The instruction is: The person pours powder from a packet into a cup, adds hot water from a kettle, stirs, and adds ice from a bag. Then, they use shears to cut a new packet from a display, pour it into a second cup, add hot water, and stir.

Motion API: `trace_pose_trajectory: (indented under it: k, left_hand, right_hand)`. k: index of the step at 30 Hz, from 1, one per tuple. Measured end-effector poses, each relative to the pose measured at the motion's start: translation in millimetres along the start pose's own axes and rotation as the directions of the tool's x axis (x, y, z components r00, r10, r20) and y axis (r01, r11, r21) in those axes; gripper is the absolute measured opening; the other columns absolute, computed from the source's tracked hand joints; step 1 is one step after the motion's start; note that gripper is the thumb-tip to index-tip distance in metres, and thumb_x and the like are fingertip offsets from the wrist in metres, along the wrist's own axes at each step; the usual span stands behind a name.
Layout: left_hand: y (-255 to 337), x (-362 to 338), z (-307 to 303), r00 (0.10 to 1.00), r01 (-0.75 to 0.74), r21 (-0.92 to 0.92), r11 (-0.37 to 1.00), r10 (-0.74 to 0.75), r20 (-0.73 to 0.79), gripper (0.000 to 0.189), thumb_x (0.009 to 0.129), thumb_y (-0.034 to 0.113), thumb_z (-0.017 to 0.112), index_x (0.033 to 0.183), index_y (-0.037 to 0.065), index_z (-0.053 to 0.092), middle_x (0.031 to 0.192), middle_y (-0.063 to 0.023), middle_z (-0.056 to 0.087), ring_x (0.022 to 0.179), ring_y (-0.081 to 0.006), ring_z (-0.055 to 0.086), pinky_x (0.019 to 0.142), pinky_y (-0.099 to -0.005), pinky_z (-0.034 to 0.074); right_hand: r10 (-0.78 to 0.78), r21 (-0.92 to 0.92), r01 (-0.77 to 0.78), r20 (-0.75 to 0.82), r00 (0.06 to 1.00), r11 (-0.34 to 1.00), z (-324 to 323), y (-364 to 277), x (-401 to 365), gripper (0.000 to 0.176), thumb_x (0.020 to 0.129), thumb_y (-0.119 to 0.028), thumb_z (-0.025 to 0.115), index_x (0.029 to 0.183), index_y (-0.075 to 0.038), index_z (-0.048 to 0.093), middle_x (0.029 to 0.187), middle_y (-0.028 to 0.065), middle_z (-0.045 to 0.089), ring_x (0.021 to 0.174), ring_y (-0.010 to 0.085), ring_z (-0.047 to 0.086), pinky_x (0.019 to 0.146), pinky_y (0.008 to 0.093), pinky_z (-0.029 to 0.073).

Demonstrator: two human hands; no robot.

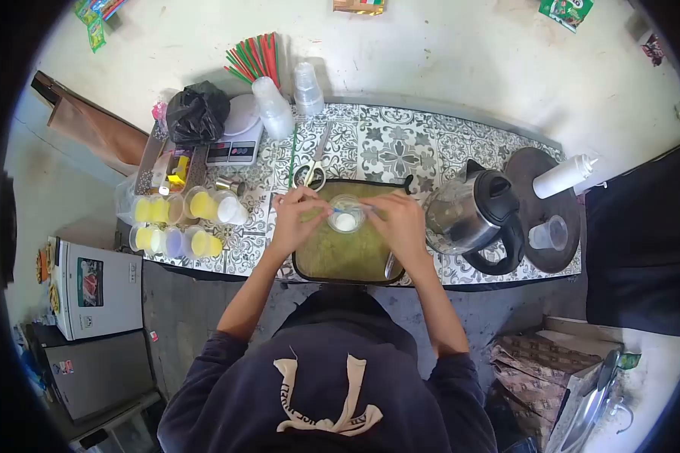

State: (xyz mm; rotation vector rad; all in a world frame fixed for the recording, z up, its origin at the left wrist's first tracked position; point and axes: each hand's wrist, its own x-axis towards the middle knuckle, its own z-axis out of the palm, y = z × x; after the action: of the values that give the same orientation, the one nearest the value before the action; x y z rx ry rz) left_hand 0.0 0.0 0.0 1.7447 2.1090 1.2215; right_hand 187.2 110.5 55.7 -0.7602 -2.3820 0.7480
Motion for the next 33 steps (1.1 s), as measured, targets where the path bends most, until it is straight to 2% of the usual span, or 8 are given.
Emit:
trace_pose_trajectory:
  k: [9,11,15,19,24,29,32,33]
  left_hand:
    - [34,11,-18,0.993,-0.087,-0.090,0.992,0.094,0.066,0.009,0.072,0.020,0.070,0.080,0.017,0.066,0.088,0.0044,0.053,0.084,-0.0129,0.051,0.081,-0.0347,0.023]
    - [33,25,-22,0.992,-0.113,-0.106,0.988,0.106,-0.067,0.009,0.073,0.016,0.069,0.080,0.013,0.064,0.088,0.0010,0.057,0.087,-0.0152,0.055,0.079,-0.0338,0.032]
    - [42,53,-47,0.989,-0.145,-0.347,0.927,0.123,-0.083,0.011,0.073,0.007,0.067,0.082,0.004,0.062,0.076,-0.0079,0.061,0.073,-0.0227,0.060,0.065,-0.0330,0.046]
    - [34,60,-83,0.950,-0.310,-0.129,0.942,0.303,-0.076,0.012,0.075,0.006,0.065,0.087,0.004,0.064,0.074,-0.0076,0.060,0.071,-0.0229,0.059,0.065,-0.0324,0.045]
    - [-2,52,-129,0.993,-0.113,-0.249,0.962,0.121,0.016,0.026,0.081,0.013,0.062,0.106,0.006,0.059,0.083,-0.0102,0.059,0.078,-0.0269,0.059,0.072,-0.0335,0.047]
    - [-145,97,-184,0.906,-0.085,0.049,0.995,0.097,-0.413,0.030,0.076,-0.001,0.056,0.104,-0.004,0.044,0.101,-0.0191,0.049,0.098,-0.0325,0.051,0.086,-0.0366,0.041]
    - [-197,128,-203,0.926,0.104,0.411,0.906,0.063,-0.372,0.048,0.072,0.011,0.062,0.113,-0.001,0.041,0.109,-0.0172,0.049,0.106,-0.0317,0.049,0.094,-0.0438,0.035]
    - [-197,132,-207,0.930,0.153,0.552,0.820,0.068,-0.360,0.053,0.071,0.015,0.063,0.117,0.000,0.040,0.108,-0.0157,0.052,0.105,-0.0307,0.050,0.097,-0.0477,0.032]
  right_hand:
    - [0.159,-0.097,-0.158,-0.001,0.987,0.983,-7,-1,0,0.018,0.071,-0.016,0.070,0.086,-0.006,0.068,0.074,0.0105,0.064,0.067,0.0214,0.061,0.058,0.0309,0.044]
    - [0.224,0.328,-0.181,-0.099,0.970,0.927,-4,-1,2,0.021,0.073,-0.015,0.069,0.090,-0.003,0.064,0.073,0.0082,0.064,0.065,0.0137,0.059,0.057,0.0274,0.042]
    - [0.091,0.354,-0.077,-0.024,0.996,0.932,3,-8,11,0.022,0.074,-0.014,0.069,0.089,0.000,0.061,0.071,0.0032,0.061,0.063,0.0086,0.052,0.059,0.0247,0.041]
    - [0.171,0.472,-0.189,0.080,0.982,0.861,27,-30,27,0.021,0.074,-0.010,0.069,0.089,0.001,0.061,0.076,0.0034,0.063,0.066,0.0077,0.054,0.060,0.0237,0.042]
    - [0.167,0.678,-0.251,0.189,0.968,0.691,66,-53,35,0.021,0.079,-0.003,0.062,0.099,0.000,0.060,0.080,-0.0007,0.062,0.068,0.0032,0.054,0.058,0.0189,0.041]
    - [0.356,0.827,-0.304,0.136,0.924,0.473,119,-78,83,0.027,0.081,-0.011,0.061,0.106,0.000,0.059,0.087,0.0011,0.063,0.074,0.0062,0.057,0.058,0.0194,0.043]
    - [0.301,0.872,-0.339,0.238,0.924,0.353,169,-106,143,0.034,0.081,-0.023,0.064,0.106,0.000,0.060,0.089,0.0031,0.063,0.077,0.0095,0.059,0.060,0.0220,0.047]
    - [0.244,0.829,-0.277,0.176,0.954,0.486,196,-106,166,0.036,0.081,-0.025,0.064,0.106,0.000,0.060,0.090,0.0036,0.062,0.079,0.0102,0.059,0.061,0.0230,0.049]
